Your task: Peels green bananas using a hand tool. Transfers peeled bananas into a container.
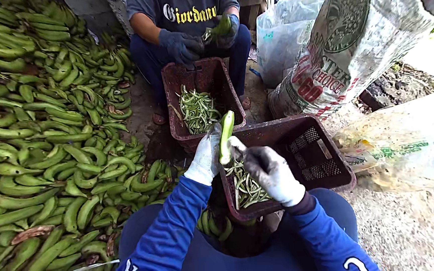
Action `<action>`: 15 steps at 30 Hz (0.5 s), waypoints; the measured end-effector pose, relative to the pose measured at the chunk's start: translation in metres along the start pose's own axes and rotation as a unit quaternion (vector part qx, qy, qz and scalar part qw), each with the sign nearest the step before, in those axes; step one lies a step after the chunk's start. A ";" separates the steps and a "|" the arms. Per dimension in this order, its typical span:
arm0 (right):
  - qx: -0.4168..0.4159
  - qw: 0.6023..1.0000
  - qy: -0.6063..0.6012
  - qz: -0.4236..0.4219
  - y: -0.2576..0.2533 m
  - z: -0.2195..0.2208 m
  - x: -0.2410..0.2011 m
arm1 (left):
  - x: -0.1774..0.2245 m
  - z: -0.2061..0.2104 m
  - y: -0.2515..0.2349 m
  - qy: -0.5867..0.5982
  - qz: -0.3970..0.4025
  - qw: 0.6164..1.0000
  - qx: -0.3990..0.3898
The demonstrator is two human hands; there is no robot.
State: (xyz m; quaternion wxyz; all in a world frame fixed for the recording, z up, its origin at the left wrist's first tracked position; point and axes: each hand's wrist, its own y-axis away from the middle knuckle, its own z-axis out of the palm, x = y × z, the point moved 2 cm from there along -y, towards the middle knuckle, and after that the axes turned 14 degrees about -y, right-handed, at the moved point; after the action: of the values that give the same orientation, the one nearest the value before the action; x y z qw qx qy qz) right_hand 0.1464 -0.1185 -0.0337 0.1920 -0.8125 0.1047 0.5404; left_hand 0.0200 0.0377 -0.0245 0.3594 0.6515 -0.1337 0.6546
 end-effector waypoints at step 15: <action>0.054 0.998 -0.009 0.016 0.000 0.001 0.006 | -0.005 0.006 -0.005 -0.037 0.020 0.998 0.045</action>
State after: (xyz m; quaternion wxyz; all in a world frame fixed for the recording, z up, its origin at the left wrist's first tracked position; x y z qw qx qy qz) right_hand 0.1481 -0.1184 -0.0398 0.2281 -0.7945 0.1448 0.5439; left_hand 0.0275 0.0357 -0.0302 0.3111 0.6882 -0.1307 0.6423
